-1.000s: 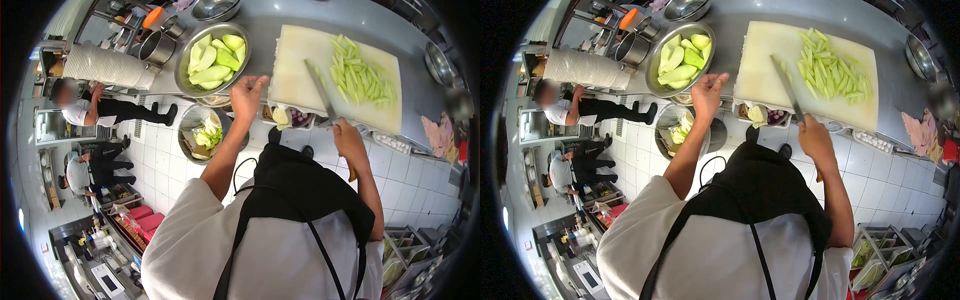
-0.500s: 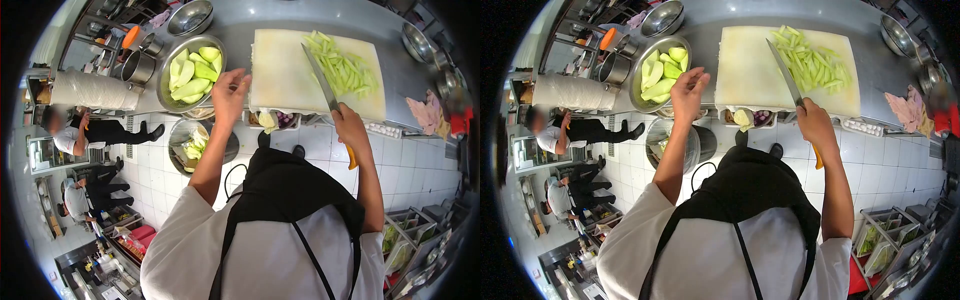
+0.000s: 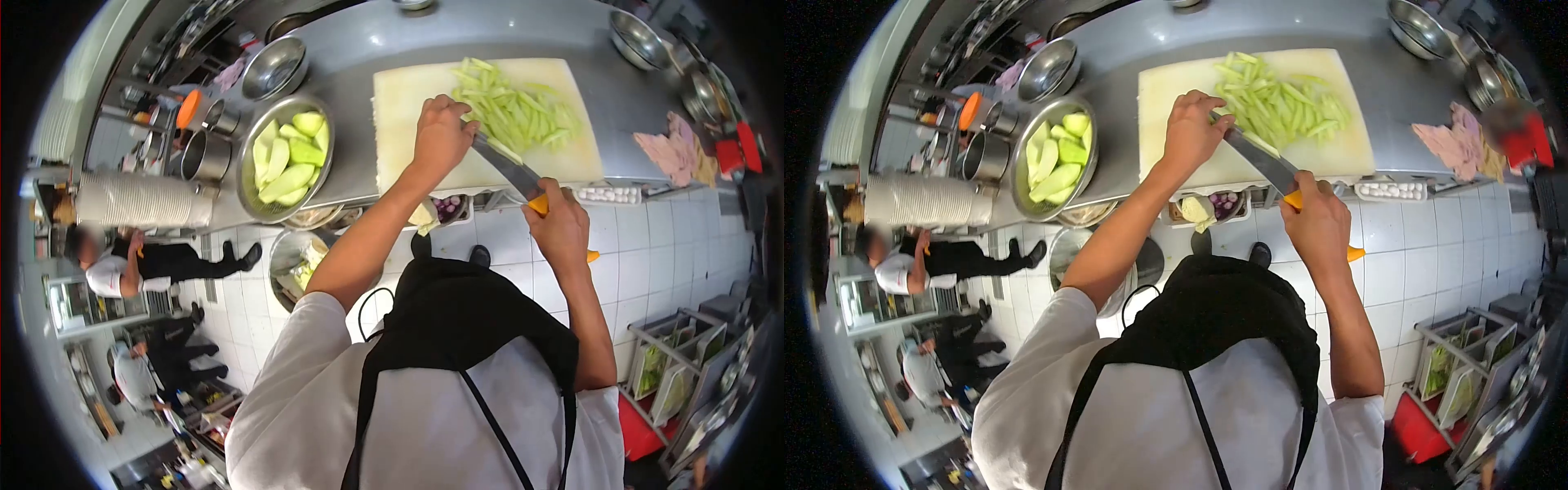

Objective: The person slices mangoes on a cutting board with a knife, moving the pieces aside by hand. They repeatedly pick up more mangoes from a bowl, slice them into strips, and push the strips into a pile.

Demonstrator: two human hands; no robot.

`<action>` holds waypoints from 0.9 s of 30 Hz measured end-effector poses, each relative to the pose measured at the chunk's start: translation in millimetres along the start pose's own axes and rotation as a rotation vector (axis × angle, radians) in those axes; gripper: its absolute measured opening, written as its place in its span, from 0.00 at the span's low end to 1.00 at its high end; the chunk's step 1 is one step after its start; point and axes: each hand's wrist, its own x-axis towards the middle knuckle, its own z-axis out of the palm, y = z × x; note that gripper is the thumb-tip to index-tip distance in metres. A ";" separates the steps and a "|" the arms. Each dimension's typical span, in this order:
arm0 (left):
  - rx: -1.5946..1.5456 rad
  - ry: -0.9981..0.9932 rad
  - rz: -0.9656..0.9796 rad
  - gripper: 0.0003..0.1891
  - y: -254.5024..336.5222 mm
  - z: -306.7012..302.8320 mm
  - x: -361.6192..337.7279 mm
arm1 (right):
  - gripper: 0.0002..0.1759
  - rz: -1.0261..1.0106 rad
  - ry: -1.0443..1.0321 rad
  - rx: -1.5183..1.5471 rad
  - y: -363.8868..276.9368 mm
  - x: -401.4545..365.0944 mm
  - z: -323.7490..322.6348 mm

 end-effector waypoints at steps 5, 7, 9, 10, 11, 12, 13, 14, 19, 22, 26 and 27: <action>-0.073 0.069 0.131 0.13 -9.5 29.1 37.4 | 0.20 0.014 0.073 -0.044 18.7 2.3 -1.1; -0.089 0.106 0.092 0.13 -1.4 20.7 47.0 | 0.20 0.031 0.110 -0.048 27.7 7.1 -1.0; -0.091 0.117 0.079 0.12 1.2 14.2 50.1 | 0.20 0.046 0.147 -0.053 34.3 9.7 -0.8; -0.094 0.098 0.072 0.12 2.2 14.1 48.4 | 0.20 0.049 0.148 -0.049 37.5 11.1 -1.3; -0.097 0.079 0.063 0.12 3.1 13.9 45.1 | 0.20 0.053 0.147 -0.044 40.6 12.4 -1.7; -0.098 0.062 0.053 0.12 5.9 12.1 42.0 | 0.21 0.054 0.146 -0.040 42.9 14.3 -1.7; -0.089 0.061 0.111 0.13 11.0 13.0 37.2 | 0.21 0.048 0.151 -0.038 44.4 16.2 -1.2; -0.104 0.024 0.147 0.13 17.2 15.7 32.1 | 0.21 0.040 0.152 -0.037 45.7 17.2 -0.1; -0.138 -0.190 0.148 0.12 49.7 33.9 22.3 | 0.22 0.000 0.130 -0.049 44.1 23.3 5.5; -0.082 -0.197 0.213 0.10 44.6 60.0 42.6 | 0.21 0.004 0.128 -0.049 43.5 26.0 7.8; -0.080 -0.044 0.302 0.10 46.1 83.6 70.3 | 0.20 -0.017 0.131 0.005 35.6 23.2 11.1; -0.127 -0.045 0.283 0.10 55.5 76.3 70.1 | 0.19 -0.046 0.131 0.039 31.3 22.4 11.9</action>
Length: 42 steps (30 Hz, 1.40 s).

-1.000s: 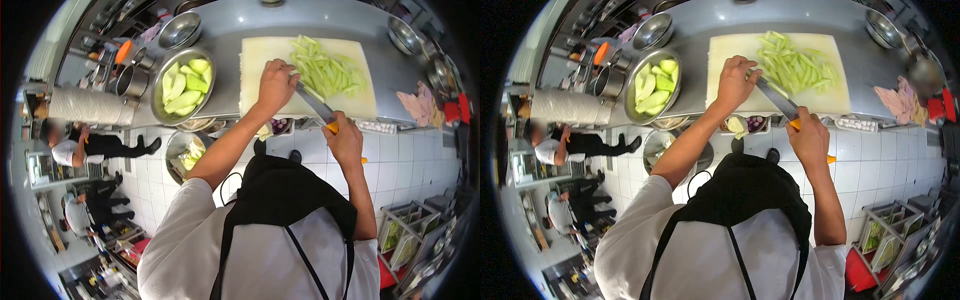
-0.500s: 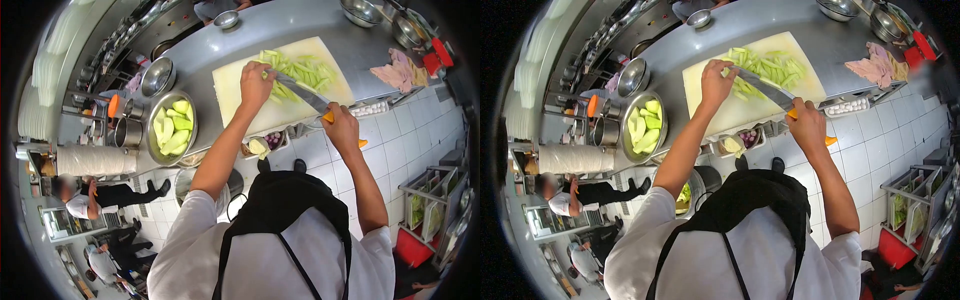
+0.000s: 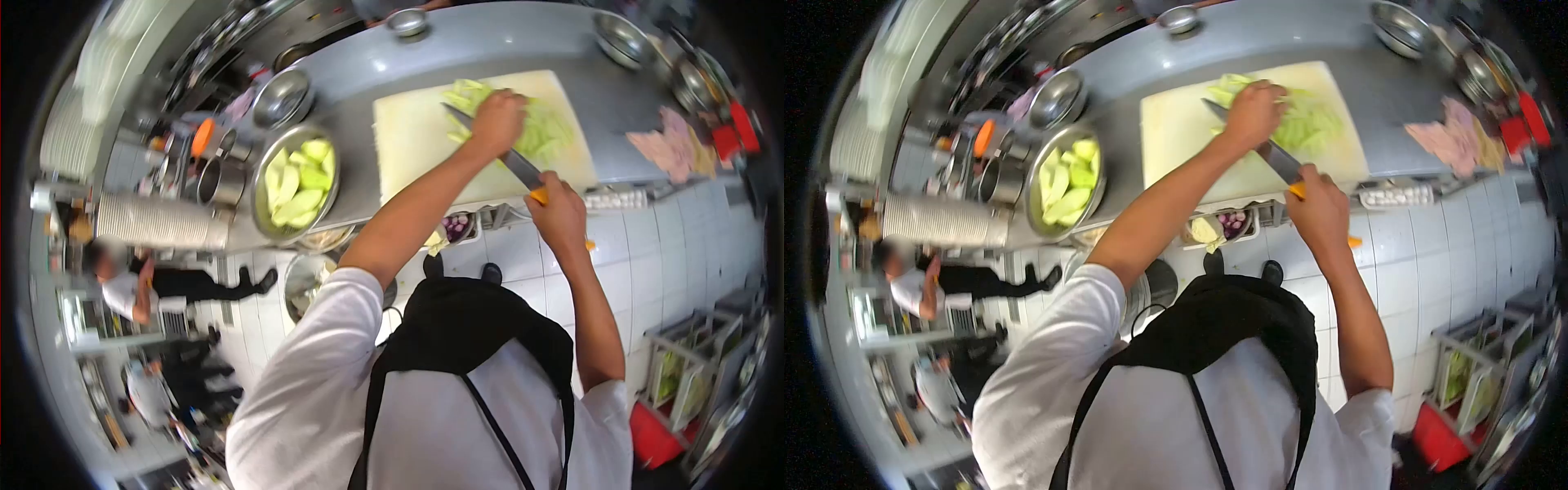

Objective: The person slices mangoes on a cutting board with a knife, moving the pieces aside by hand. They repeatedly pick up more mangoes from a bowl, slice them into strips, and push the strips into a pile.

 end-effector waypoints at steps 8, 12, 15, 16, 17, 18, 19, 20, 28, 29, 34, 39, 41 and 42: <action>-0.071 0.219 -0.245 0.12 -8.5 -106.5 -63.2 | 0.14 0.235 -0.460 0.366 -19.2 -35.1 18.1; 0.260 0.430 -0.365 0.13 -91.3 -187.9 -131.2 | 0.14 0.317 -0.577 0.431 -17.8 -36.9 33.7; 0.506 0.437 -0.559 0.18 -155.3 -251.6 -191.2 | 0.15 0.323 -0.588 0.444 -16.4 -37.5 39.7; 0.604 0.398 -0.652 0.21 -168.9 -268.5 -211.4 | 0.15 0.320 -0.585 0.443 -15.3 -38.2 41.4; 0.700 0.356 -0.743 0.23 -177.9 -281.3 -226.5 | 0.15 0.317 -0.580 0.443 -14.9 -37.4 42.7; 0.728 0.286 -0.778 0.24 -181.5 -289.3 -235.6 | 0.16 0.319 -0.595 0.438 -15.0 -35.8 43.5; 0.751 0.214 -0.814 0.25 -184.4 -293.9 -244.8 | 0.16 0.322 -0.611 0.431 -14.4 -35.4 43.3; 0.774 0.142 -0.848 0.26 -187.6 -294.7 -251.6 | 0.17 0.326 -0.627 0.423 -13.5 -35.0 42.9; 0.890 -0.036 -0.861 0.19 -205.0 -291.6 -251.9 | 0.19 0.335 -0.663 0.414 -12.7 -30.2 42.9; 0.897 -0.061 -0.870 0.18 -198.9 -291.4 -248.0 | 0.19 0.334 -0.659 0.413 -12.0 -31.1 42.5; 0.726 0.245 -0.863 0.19 -213.9 -305.6 -262.2 | 0.21 0.284 -0.706 0.364 -16.2 -28.8 37.4; -0.176 0.552 -1.100 0.18 -163.6 -331.4 -228.4 | 0.22 0.262 -0.735 0.326 -18.8 -28.6 40.3; -0.444 0.514 -1.057 0.17 -135.2 -337.0 -208.2 | 0.21 0.272 -0.758 0.307 -20.2 -26.1 39.9; -0.523 0.453 -1.025 0.16 -130.7 -333.8 -201.5 | 0.20 0.221 -0.715 0.320 -16.3 -26.1 42.9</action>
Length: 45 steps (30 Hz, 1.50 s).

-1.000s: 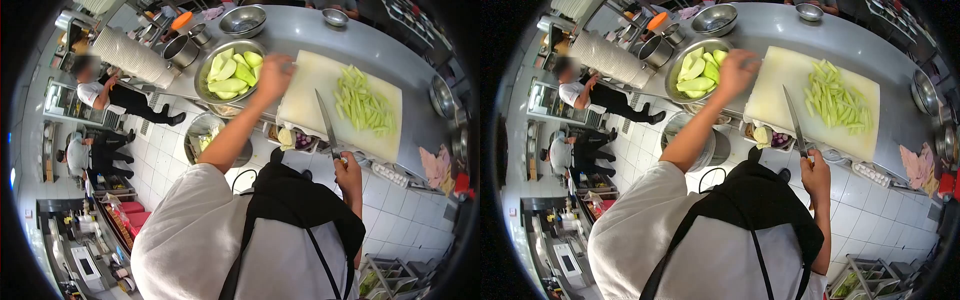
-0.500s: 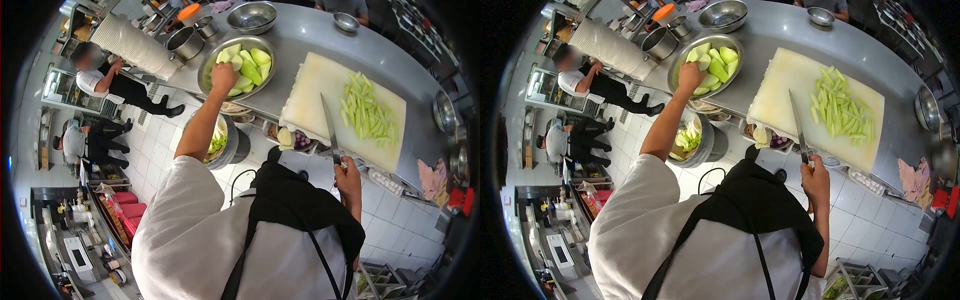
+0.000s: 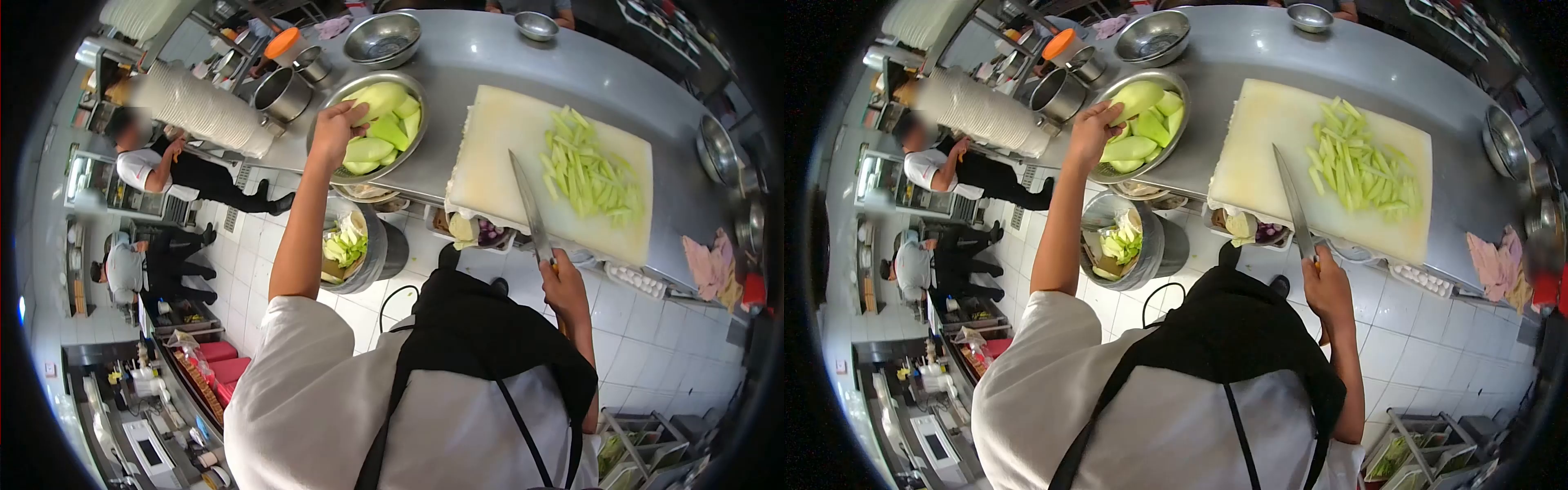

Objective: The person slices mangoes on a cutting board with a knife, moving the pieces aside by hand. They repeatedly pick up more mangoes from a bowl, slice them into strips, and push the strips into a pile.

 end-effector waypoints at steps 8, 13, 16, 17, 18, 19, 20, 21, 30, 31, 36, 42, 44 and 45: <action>0.183 -0.561 -0.222 0.16 -6.0 141.0 -24.5 | 0.19 0.028 0.127 -0.089 -2.9 -14.2 -16.9; 0.212 -0.725 -0.392 0.15 -44.2 196.3 11.5 | 0.19 0.082 0.092 -0.133 -2.1 -26.1 -20.0; 0.597 -0.524 -0.023 0.18 -46.9 206.7 13.8 | 0.19 0.063 0.058 -0.112 -9.6 -32.1 -23.8; 0.757 -0.435 0.150 0.19 -44.7 208.7 12.3 | 0.19 0.071 0.056 -0.122 -11.9 -32.9 -24.1; 0.843 -0.315 0.334 0.18 -49.6 212.7 11.2 | 0.19 0.078 0.053 -0.133 -14.0 -33.3 -24.4; 0.857 -0.333 0.467 0.18 -54.1 213.4 10.4 | 0.19 0.083 0.051 -0.144 -14.9 -33.0 -24.6; 0.868 -0.351 0.600 0.19 -60.0 212.2 7.3 | 0.19 0.090 0.045 -0.153 -14.8 -32.9 -24.3; 0.876 -0.366 0.732 0.19 -59.8 211.6 1.2 | 0.20 0.096 0.039 -0.162 -14.6 -32.7 -23.8; 0.701 -0.488 0.869 0.12 -78.3 222.5 -31.9 | 0.20 0.093 0.049 -0.290 -19.2 -29.0 -22.3; 0.720 -0.458 0.876 0.13 -78.9 221.7 -37.6 | 0.20 0.089 0.065 -0.306 -19.9 -29.6 -23.0; 0.786 -0.328 0.971 0.13 -80.8 222.6 -52.5 | 0.21 0.098 0.029 -0.317 -38.8 -48.0 -31.6; 0.732 -0.298 0.965 0.11 -88.8 217.4 -43.4 | 0.22 0.099 0.009 -0.335 -44.3 -50.0 -31.5; 0.671 -0.234 0.924 0.10 -91.6 218.8 -45.7 | 0.22 0.113 -0.008 -0.318 -47.5 -49.5 -31.9; 0.640 -0.202 0.902 0.09 -93.4 220.3 -47.0 | 0.22 0.123 -0.017 -0.310 -50.1 -49.6 -32.5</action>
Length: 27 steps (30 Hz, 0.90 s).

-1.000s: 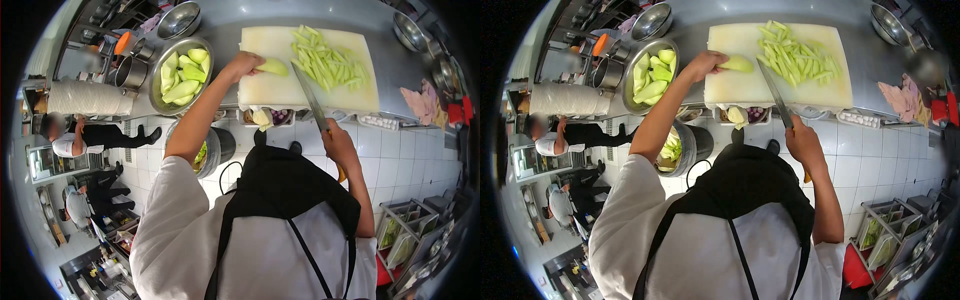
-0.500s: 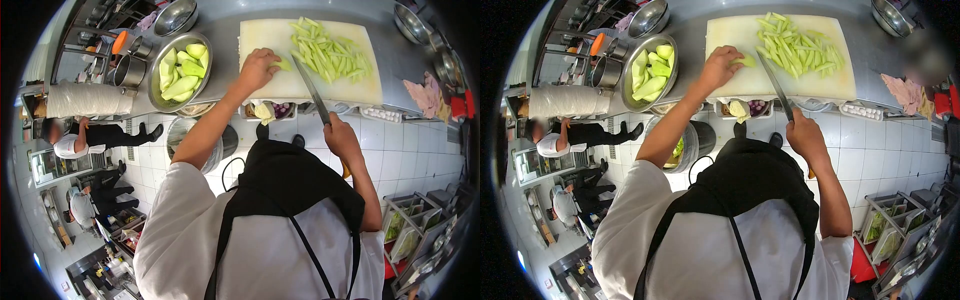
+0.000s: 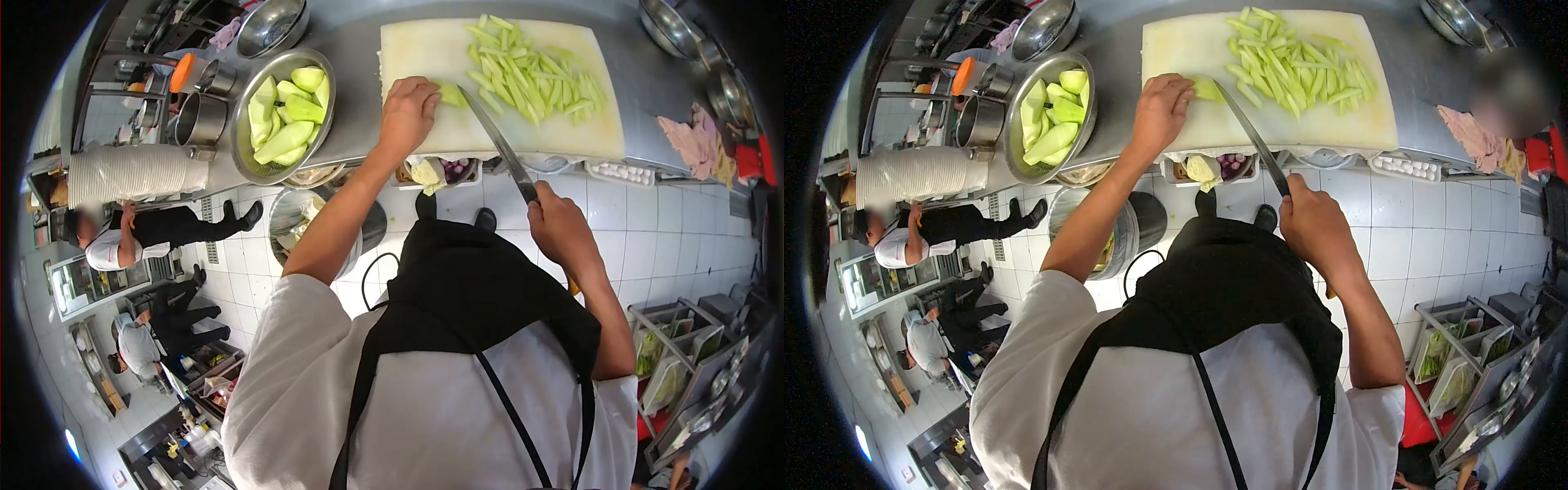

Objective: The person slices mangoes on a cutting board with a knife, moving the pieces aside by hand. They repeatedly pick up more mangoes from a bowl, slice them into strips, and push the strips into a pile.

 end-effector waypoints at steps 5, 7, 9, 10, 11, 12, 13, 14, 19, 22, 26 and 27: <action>-0.008 0.106 -0.067 0.06 -2.5 12.0 -6.0 | 0.18 -0.013 -0.025 -0.004 -5.6 1.1 -5.6; -0.013 0.115 -0.074 0.06 -1.8 13.3 -5.2 | 0.16 -0.001 -0.034 -0.015 -9.7 2.2 -7.6; -0.022 0.115 -0.076 0.06 -2.6 13.1 -4.8 | 0.16 -0.007 -0.054 -0.011 -7.9 10.6 0.3; -0.024 0.118 -0.077 0.06 -4.1 13.7 -4.2 | 0.16 -0.013 -0.064 -0.009 -5.5 16.5 8.4; -0.027 0.120 -0.080 0.06 -3.9 13.9 -5.3 | 0.15 -0.049 -0.048 -0.018 -2.4 26.7 22.2; -0.032 0.122 -0.079 0.06 -3.2 14.7 -5.9 | 0.15 -0.050 -0.031 -0.012 -3.2 33.2 28.5; -0.035 0.125 -0.079 0.06 -3.1 16.2 -6.1 | 0.15 -0.054 -0.009 -0.005 -5.1 39.1 31.6; -0.033 0.133 -0.075 0.06 -4.6 16.9 -4.6 | 0.15 -0.065 0.016 0.002 -6.1 47.6 33.1; -0.027 0.140 -0.073 0.06 -3.2 15.0 -8.3 | 0.16 -0.026 0.032 0.017 -3.6 40.6 21.7; -0.043 0.143 -0.098 0.07 -2.6 15.5 -9.8 | 0.15 -0.022 0.011 0.019 -15.6 22.2 5.6; -0.039 0.143 -0.112 0.07 -1.6 15.2 -8.7 | 0.14 -0.042 0.007 -0.011 -15.1 17.3 6.4; -0.041 0.140 -0.119 0.07 -1.1 15.1 -9.0 | 0.14 -0.038 -0.003 -0.022 -15.1 18.4 7.7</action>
